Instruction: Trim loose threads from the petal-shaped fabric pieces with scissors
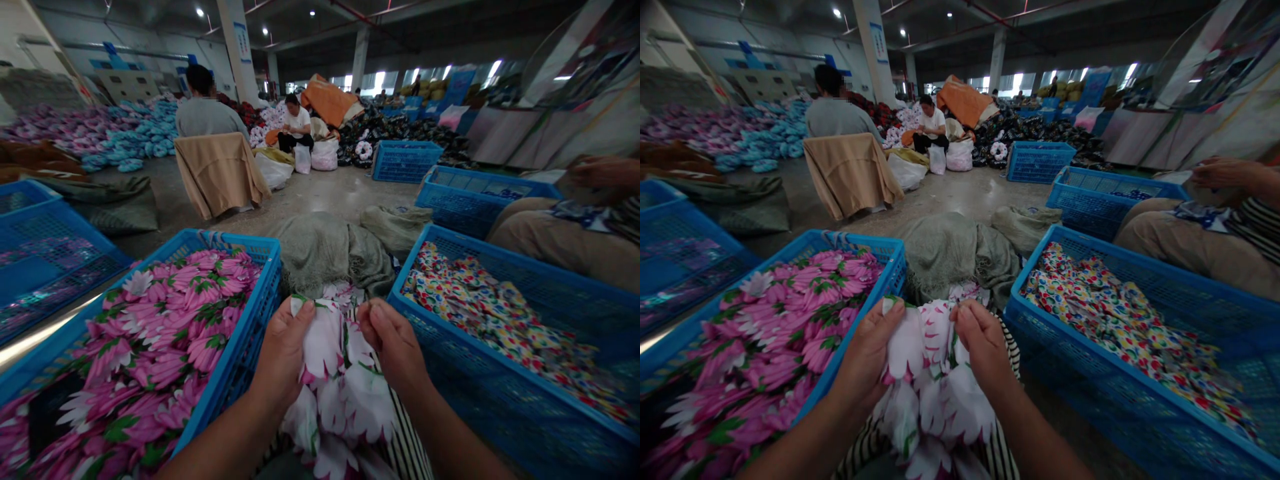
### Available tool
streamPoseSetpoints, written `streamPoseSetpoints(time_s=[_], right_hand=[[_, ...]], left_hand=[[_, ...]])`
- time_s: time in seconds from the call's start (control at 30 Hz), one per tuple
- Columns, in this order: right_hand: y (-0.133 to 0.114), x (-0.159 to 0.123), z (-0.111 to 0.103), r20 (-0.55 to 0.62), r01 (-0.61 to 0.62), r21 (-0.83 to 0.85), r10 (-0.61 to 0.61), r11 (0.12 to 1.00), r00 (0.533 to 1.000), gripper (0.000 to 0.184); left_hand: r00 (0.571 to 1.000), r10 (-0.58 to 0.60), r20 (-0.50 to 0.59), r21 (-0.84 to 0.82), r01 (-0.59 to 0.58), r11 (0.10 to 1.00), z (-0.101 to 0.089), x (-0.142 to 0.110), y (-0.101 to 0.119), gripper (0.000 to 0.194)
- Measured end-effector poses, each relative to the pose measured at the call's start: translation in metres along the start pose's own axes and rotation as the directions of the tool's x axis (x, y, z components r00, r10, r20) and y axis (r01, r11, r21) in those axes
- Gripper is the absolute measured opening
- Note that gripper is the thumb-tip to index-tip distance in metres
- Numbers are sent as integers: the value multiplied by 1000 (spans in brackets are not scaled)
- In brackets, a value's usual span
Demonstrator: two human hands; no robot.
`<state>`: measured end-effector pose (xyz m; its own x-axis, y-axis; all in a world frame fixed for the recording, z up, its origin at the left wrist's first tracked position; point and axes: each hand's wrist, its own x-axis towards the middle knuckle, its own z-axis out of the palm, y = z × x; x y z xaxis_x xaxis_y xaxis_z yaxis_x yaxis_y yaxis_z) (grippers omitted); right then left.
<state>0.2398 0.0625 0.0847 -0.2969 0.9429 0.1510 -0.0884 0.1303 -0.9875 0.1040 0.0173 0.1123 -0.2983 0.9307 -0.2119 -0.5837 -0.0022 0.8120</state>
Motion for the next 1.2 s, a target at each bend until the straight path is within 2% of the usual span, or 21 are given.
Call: streamPoseSetpoints(time_s=[0.07, 0.13, 0.27, 0.37, 0.43, 0.5, 0.6, 0.7, 0.77, 0.83, 0.9, 0.97, 1.1, 1.2], right_hand=[[7, -2, 2, 36, -97, 162, 92, 982, 995, 34], [13, -6, 2, 86, -144, 215, 128, 966, 988, 34], [12, -11, -3, 164, -222, 132, 199, 966, 966, 36], [7, -13, -6, 220, -227, 19, 217, 974, 951, 40], [7, -14, -6, 244, -234, 19, 223, 972, 944, 41], [10, -14, -4, 224, -273, 78, 250, 959, 942, 43], [16, -14, -1, 166, -330, 195, 301, 924, 939, 44], [15, -14, 0, 160, -267, 218, 235, 939, 959, 37], [9, -13, 0, 114, -170, 149, 153, 974, 982, 33], [2, -12, 2, 38, -89, 57, 87, 994, 995, 30], [-3, -11, 5, -10, -50, 7, 50, 999, 999, 27], [-6, -10, 10, -4, -39, 23, 39, 999, 999, 27], [-9, -9, 17, 61, -45, 59, 41, 997, 997, 27], [-9, -7, 17, 65, -46, 48, 43, 998, 997, 27]], left_hand=[[1000, -7, -7, -48, 6, 999, 0, 3, 0, 15], [1000, -19, -5, -68, 19, 998, 0, 5, 0, 15], [999, -23, -32, -91, 20, 996, -2, 8, -2, 19], [999, -26, -44, -100, 22, 995, -3, 10, -3, 20], [998, -36, -49, -123, 30, 992, -3, 10, -4, 19], [997, -74, -9, -116, 72, 991, -4, 8, -5, 19], [978, -154, 137, -20, 159, 987, -5, 4, -8, 18], [958, -170, 229, 54, 162, 985, -7, 2, -13, 20], [946, -144, 292, 136, 108, 985, -9, 1, -16, 19], [932, -79, 354, 273, -22, 962, -10, 2, -18, 22], [917, 17, 398, 422, -200, 884, -9, 2, -18, 23], [896, 78, 436, 519, -321, 792, -8, 2, -17, 21], [874, 75, 480, 584, -382, 716, -8, 3, -15, 23], [858, 106, 502, 614, -440, 656, -11, 4, -17, 20]])
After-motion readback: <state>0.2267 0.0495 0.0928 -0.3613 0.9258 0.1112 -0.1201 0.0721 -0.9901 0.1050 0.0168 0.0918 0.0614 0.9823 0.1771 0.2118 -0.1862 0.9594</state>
